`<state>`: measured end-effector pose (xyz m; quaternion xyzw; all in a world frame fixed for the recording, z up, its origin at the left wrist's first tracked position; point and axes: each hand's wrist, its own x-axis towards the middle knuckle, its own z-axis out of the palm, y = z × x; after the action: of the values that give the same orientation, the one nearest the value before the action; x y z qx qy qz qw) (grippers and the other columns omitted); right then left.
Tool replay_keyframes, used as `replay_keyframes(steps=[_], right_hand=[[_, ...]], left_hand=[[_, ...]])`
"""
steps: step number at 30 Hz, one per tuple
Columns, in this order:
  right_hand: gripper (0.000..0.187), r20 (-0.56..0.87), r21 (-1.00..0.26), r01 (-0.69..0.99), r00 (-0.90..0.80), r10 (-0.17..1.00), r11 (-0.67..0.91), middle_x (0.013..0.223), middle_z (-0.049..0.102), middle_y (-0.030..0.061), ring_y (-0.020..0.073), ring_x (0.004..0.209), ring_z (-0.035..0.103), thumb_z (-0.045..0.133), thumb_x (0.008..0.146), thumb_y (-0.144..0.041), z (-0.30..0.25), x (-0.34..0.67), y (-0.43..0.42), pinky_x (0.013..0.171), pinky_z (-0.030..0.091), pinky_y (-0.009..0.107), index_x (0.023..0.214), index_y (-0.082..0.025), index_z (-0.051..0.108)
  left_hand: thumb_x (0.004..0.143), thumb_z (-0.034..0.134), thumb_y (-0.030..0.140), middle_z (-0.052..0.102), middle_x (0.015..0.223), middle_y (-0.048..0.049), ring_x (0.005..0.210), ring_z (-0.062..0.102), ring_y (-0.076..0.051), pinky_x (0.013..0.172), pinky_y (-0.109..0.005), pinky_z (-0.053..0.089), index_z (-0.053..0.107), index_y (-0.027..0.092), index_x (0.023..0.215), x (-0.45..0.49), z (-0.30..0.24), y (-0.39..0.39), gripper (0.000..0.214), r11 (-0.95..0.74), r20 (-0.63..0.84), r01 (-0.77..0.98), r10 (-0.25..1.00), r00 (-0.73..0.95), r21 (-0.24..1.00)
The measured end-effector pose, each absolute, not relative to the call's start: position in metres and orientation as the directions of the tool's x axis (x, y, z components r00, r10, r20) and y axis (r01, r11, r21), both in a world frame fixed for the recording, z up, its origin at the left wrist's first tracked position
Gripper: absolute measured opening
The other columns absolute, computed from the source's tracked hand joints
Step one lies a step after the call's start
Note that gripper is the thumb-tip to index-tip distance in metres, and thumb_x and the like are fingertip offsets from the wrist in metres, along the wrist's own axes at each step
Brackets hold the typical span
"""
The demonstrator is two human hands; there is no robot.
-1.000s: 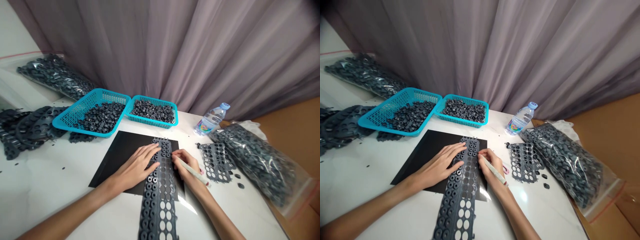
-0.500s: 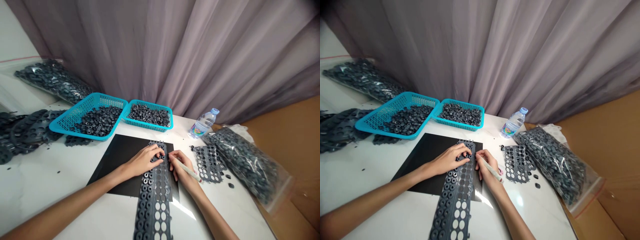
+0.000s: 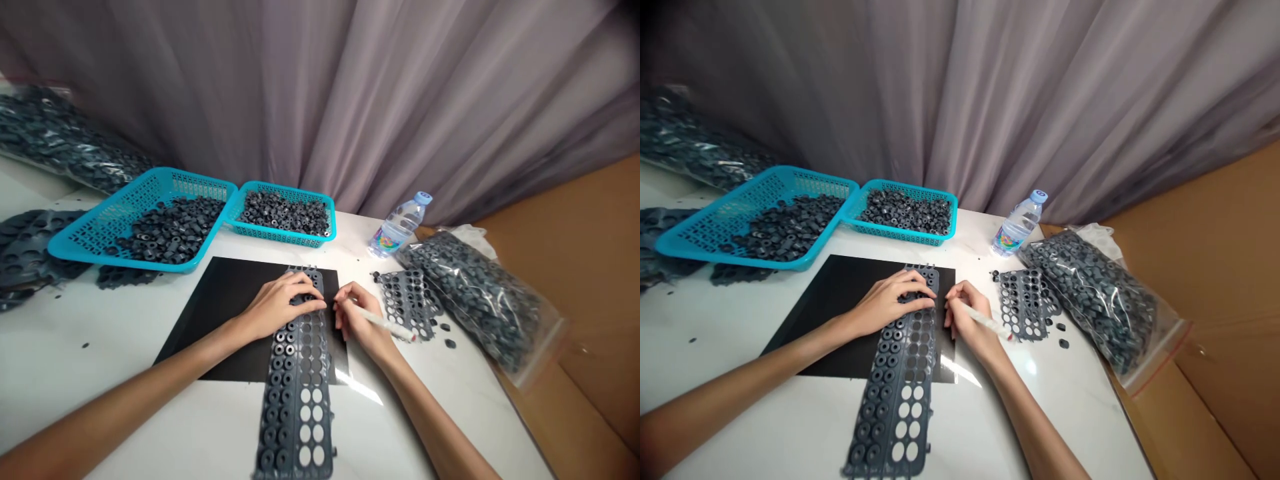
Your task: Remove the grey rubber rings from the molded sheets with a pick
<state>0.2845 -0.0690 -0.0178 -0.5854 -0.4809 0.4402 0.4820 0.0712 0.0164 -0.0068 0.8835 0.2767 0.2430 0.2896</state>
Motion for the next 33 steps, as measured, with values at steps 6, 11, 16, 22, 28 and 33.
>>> replay_keyframes(steps=[6,11,16,22,28,33], right_hand=[[0.018,-0.084,-0.993,0.085,0.036,0.996,-0.087,0.064,0.062,-0.0042,0.0110,0.045,0.054,0.065,0.094,-0.037,-0.002,0.298,-0.070,0.043,0.048,0.022,0.101,-0.020,0.060],[0.024,-0.120,-0.991,0.063,-0.061,0.991,-0.116,0.071,0.069,-0.0007,0.0127,0.051,0.063,0.073,0.091,-0.039,-0.001,0.291,-0.075,0.052,0.055,0.025,0.098,-0.020,0.060],[0.015,-0.122,-0.991,0.055,-0.023,0.992,-0.120,0.075,0.069,-0.0003,0.0129,0.053,0.065,0.068,0.089,-0.033,-0.006,0.290,-0.074,0.052,0.055,0.025,0.094,-0.020,0.062],[0.008,-0.092,-0.990,0.114,-0.034,0.995,-0.088,0.072,0.067,-0.0014,0.0118,0.051,0.062,0.062,0.085,-0.024,-0.007,0.291,-0.060,0.049,0.052,0.023,0.091,-0.020,0.062],[0.009,-0.041,-0.967,0.252,-0.061,0.997,-0.025,0.067,0.061,-0.0040,0.0097,0.049,0.056,0.056,0.092,-0.027,-0.009,0.287,-0.041,0.046,0.045,0.020,0.091,-0.020,0.062],[0.011,0.026,-0.947,0.319,0.018,0.999,0.019,0.069,0.061,-0.0038,0.0096,0.052,0.056,0.056,0.093,-0.028,-0.009,0.286,-0.046,0.049,0.043,0.020,0.091,-0.020,0.064]], left_hand=[[0.104,0.060,0.042,0.072,0.116,0.0010,0.108,0.064,-0.022,0.094,-0.037,0.050,0.072,0.031,0.116,0.072,-0.013,0.018,0.020,-0.723,0.269,0.377,0.605,0.749,0.579],[0.105,0.057,0.035,0.070,0.113,-0.0009,0.107,0.064,-0.023,0.094,-0.039,0.049,0.067,0.026,0.111,0.071,-0.012,0.011,0.014,-0.763,0.286,0.393,0.583,0.760,0.513],[0.105,0.056,0.033,0.069,0.114,-0.0020,0.107,0.062,-0.024,0.096,-0.041,0.047,0.063,0.026,0.116,0.071,-0.011,0.009,0.015,-0.795,0.295,0.423,0.569,0.767,0.434],[0.103,0.061,0.037,0.069,0.114,-0.0024,0.109,0.060,-0.027,0.095,-0.044,0.045,0.066,0.027,0.115,0.070,-0.004,0.012,0.016,-0.804,0.270,0.487,0.580,0.769,0.340],[0.103,0.062,0.038,0.068,0.115,-0.0027,0.111,0.057,-0.028,0.095,-0.043,0.045,0.064,0.024,0.111,0.069,0.003,0.014,0.016,-0.807,0.250,0.482,0.572,0.781,0.340],[0.103,0.063,0.035,0.068,0.108,-0.0008,0.105,0.056,-0.024,0.093,-0.039,0.046,0.062,0.025,0.107,0.067,0.004,0.022,0.011,-0.780,0.230,0.391,0.547,0.805,0.488]])
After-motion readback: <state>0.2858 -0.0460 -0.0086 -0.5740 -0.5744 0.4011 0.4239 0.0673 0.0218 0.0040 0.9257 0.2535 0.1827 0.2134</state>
